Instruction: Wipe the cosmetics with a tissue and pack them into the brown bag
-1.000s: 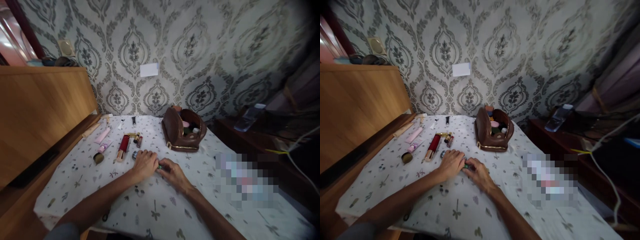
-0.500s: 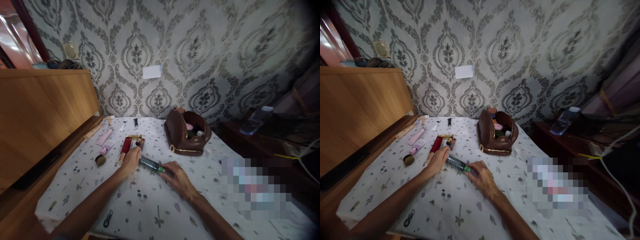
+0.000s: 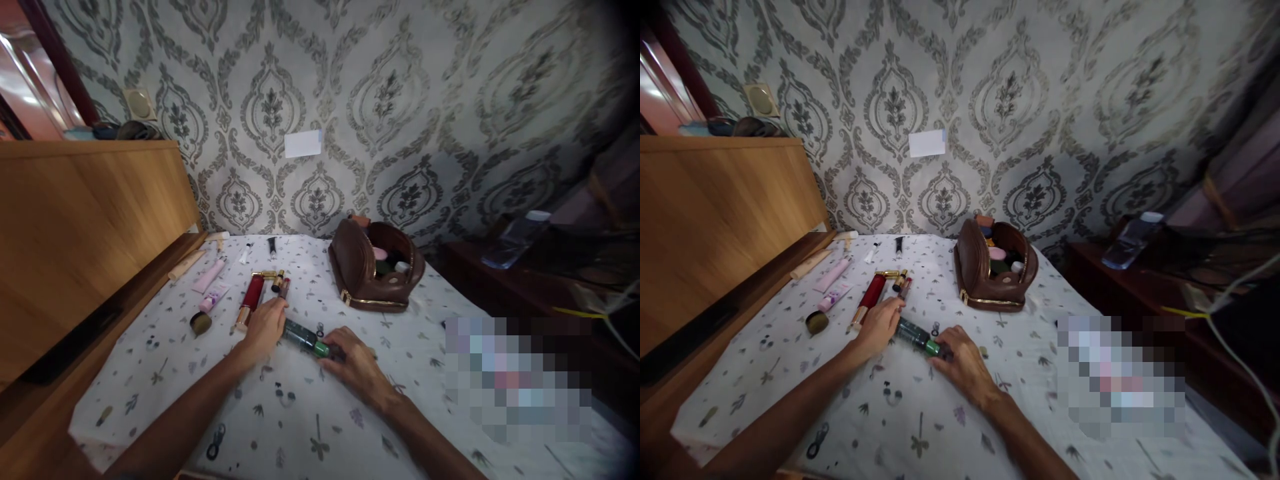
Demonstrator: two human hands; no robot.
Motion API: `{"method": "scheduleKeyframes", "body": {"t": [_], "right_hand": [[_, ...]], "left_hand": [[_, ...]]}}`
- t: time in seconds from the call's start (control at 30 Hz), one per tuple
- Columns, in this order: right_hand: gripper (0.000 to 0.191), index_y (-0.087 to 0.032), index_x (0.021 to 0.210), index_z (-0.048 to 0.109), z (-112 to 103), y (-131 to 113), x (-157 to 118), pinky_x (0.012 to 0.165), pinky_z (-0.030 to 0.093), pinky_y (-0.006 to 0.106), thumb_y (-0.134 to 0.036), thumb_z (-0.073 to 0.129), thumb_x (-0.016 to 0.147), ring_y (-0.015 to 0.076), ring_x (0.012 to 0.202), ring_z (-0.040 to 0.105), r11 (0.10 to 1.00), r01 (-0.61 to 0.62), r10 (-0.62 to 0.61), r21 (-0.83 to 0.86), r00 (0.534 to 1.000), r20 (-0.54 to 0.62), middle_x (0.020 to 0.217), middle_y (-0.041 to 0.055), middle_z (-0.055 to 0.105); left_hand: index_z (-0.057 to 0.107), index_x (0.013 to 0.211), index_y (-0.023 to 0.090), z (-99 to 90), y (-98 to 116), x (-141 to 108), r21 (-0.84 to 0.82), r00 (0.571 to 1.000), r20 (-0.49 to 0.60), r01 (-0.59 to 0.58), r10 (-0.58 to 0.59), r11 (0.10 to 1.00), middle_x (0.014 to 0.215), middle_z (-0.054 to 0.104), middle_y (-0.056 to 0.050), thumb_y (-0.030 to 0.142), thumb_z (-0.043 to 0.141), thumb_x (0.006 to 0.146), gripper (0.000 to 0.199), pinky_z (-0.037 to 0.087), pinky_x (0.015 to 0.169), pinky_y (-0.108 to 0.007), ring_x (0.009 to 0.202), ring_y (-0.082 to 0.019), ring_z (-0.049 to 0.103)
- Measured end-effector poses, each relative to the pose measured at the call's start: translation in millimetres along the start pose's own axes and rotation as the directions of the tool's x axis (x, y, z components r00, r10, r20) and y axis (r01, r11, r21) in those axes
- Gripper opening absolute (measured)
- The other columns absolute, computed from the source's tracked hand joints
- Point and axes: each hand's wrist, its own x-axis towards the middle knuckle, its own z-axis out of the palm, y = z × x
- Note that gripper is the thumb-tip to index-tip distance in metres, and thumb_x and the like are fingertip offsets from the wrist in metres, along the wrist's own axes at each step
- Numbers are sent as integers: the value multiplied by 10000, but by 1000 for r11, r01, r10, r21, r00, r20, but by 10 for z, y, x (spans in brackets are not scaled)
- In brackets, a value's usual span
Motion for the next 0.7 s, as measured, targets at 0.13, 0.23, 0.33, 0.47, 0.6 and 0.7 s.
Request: {"method": "scheduleKeyframes", "body": {"t": [0.13, 0.23, 0.33, 0.47, 0.6, 0.7], "right_hand": [[161, -208, 875, 647, 39, 38, 6, 756, 489, 350, -225, 762, 764, 246, 876, 592, 998, 62, -62, -10, 998, -27, 866, 53, 658], [164, -209, 858, 632, 75, 71, 13, 765, 497, 365, -211, 762, 758, 252, 877, 592, 993, 117, -118, -24, 992, -53, 856, 54, 665], [144, -208, 830, 617, 89, 72, 12, 779, 503, 374, -190, 744, 765, 257, 890, 590, 989, 143, -146, -49, 987, -62, 865, 60, 669], [95, -200, 870, 633, 51, 14, 0, 805, 507, 384, -234, 705, 818, 260, 913, 592, 984, 165, -168, -69, 985, -40, 904, 76, 676], [151, -188, 944, 676, 7, -46, -8, 871, 489, 418, -326, 628, 904, 267, 944, 587, 983, 174, -175, -63, 984, -13, 967, 96, 679], [212, -194, 887, 695, 8, -52, -4, 868, 487, 417, -365, 581, 938, 264, 929, 589, 988, 150, -151, -40, 988, -13, 942, 99, 680]], "left_hand": [[628, 1010, 182, -22, 203, -44, 86, 997, 32, -76, 73, 993, 976, 724, -89, 71, 456, 887, 239, 487, 917, -405, 971, -253, 664], [625, 999, 174, -5, 385, -76, 121, 987, 77, -151, 142, 981, 934, 729, -88, 73, 467, 894, 215, 485, 915, -411, 932, -251, 672], [616, 992, 170, 39, 552, -110, 154, 966, 133, -242, 223, 958, 922, 732, -77, 83, 472, 913, 186, 494, 886, -394, 907, -243, 680], [596, 1025, 168, 56, 656, -131, 204, 943, 195, -307, 269, 930, 948, 731, -75, 109, 471, 934, 166, 495, 872, -411, 928, -257, 681], [575, 1083, 175, 7, 653, -131, 181, 940, 237, -292, 246, 939, 1006, 730, -76, 125, 443, 954, 191, 480, 878, -431, 979, -271, 670], [573, 1090, 183, -17, 644, -131, 158, 942, 245, -275, 232, 948, 1024, 729, -79, 133, 418, 964, 207, 470, 887, -423, 995, -264, 665]]}}
